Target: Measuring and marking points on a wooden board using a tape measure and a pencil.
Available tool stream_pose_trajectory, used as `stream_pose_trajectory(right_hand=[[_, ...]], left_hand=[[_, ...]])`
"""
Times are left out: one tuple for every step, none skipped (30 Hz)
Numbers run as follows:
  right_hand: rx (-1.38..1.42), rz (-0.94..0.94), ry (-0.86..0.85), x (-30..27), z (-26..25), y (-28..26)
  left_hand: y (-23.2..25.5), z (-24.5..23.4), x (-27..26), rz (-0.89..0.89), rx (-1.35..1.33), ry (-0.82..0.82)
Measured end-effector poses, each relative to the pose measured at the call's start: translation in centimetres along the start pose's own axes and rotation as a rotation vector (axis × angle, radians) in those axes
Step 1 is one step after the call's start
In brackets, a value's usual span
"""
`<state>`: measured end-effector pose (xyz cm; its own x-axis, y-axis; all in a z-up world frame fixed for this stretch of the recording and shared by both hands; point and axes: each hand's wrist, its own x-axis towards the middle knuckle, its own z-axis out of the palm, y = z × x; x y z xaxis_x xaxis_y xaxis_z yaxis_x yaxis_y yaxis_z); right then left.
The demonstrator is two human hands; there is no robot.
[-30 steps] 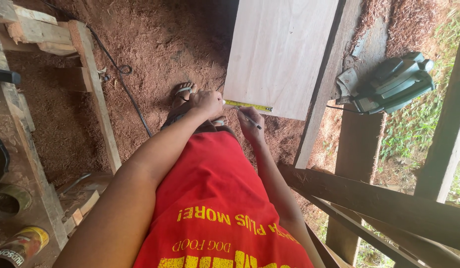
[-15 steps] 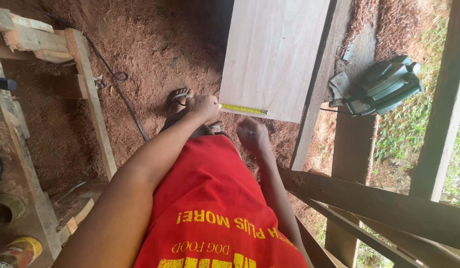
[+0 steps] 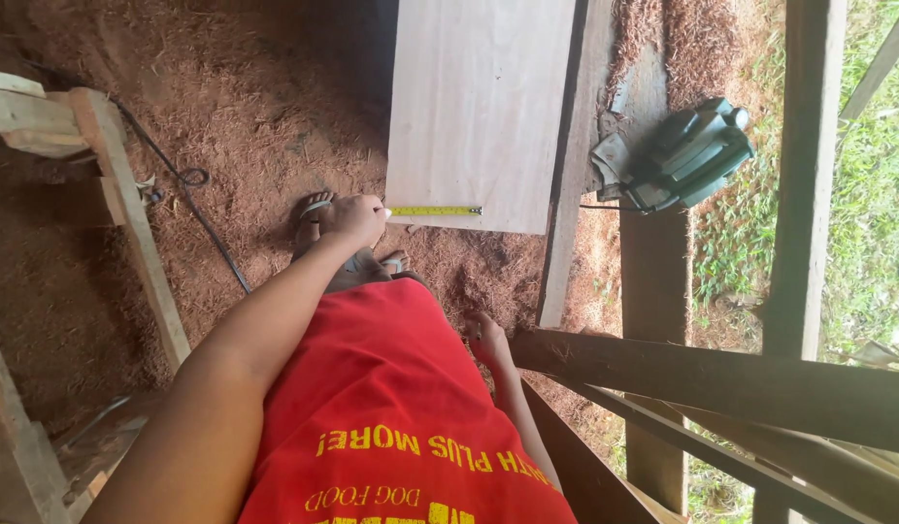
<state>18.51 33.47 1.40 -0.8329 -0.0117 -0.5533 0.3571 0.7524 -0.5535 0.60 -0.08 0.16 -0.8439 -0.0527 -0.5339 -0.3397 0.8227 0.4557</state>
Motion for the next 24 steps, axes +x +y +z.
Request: stream_pose_trajectory(right_hand=[[0.004,0.002,0.002,0.2,0.0,-0.4],[0.024,-0.016,0.002,0.4,0.1,-0.7],[0.046,-0.034,0.006,0.7,0.2,-1.1],[0.052,-0.033,0.013,1.3,0.3,-1.4],[0.035,-0.091,0.027,1.9,0.4,-1.6],[0.018,-0.148,0.042,2.5,0.5,-1.9],[0.024,-0.148,0.047,2.6,0.1,-3.2],[0.015,-0.175,0.045,2.7,-0.3,-4.4],[0.006,-0.201,0.05,2.8,-0.7,-5.7],[0.012,-0.198,0.062,3.1,-0.5,-6.0],[0.04,-0.17,0.032,3.2,-0.4,-6.3],[0.067,-0.143,0.002,3.4,-0.4,-6.6],[0.072,-0.136,0.018,3.2,-0.8,-6.6],[0.119,-0.127,0.003,3.0,-1.1,-6.6],[0.166,-0.121,-0.017,2.8,-1.2,-6.7],[0.171,-0.117,-0.006,2.5,-1.6,-6.9],[0.36,-0.035,-0.018,2.4,-1.9,-7.2],[0.548,0.048,-0.03,2.4,-2.2,-7.6],[0.552,0.05,-0.028,2.1,-2.6,-8.4],[0.765,0.134,-0.052,1.8,-3.1,-9.2],[0.979,0.219,-0.07,1.5,-3.6,-10.0],[0.985,0.221,-0.062,1.7,-3.3,-10.0],[1.139,0.187,-0.067,2.1,-2.9,-10.1],[1.293,0.149,-0.072,2.4,-2.4,-10.1]], left_hand=[[-0.1,0.3,0.0,0.003,0.004,-0.001],[-0.2,0.5,-0.1,0.01,0.001,0.014],[-0.3,0.7,0.0,0.021,-0.001,0.031],[0.2,0.0,-0.3,0.028,0.005,0.031],[0.7,-0.7,-0.7,0.011,0.02,0.029],[1.1,-1.4,-1.2,-0.007,0.035,0.028],[1.2,-1.5,-1.3,-0.002,0.041,0.029],[1.2,-1.6,-1.5,-0.017,0.054,0.04],[1.5,-1.8,-1.5,-0.026,0.067,0.051],[1.4,-2.1,-1.6,-0.014,0.074,0.053],[1.6,-2.3,-1.6,-0.005,0.079,0.047],[1.8,-2.5,-1.6,0.005,0.083,0.041],[2.0,-2.6,-2.0,0.022,0.088,0.038],[2.2,-2.7,-2.4,0.042,0.091,0.058],[2.1,-2.8,-3.0,0.056,0.095,0.078],[2.3,-2.4,-3.5,0.068,0.1,0.077],[2.3,-2.2,-4.1,0.09,0.089,0.091],[2.3,-2.0,-4.6,0.112,0.078,0.105],[3.0,-1.9,-5.6,0.114,0.082,0.103],[3.7,-1.7,-6.6,0.139,0.059,0.062],[4.6,-1.5,-7.5,0.168,0.037,0.018],[4.9,-0.8,-7.8,0.177,0.042,0.013],[5.0,0.0,-8.1,0.204,0.02,-0.011],[5.2,0.7,-8.4,0.231,-0.001,-0.036]])
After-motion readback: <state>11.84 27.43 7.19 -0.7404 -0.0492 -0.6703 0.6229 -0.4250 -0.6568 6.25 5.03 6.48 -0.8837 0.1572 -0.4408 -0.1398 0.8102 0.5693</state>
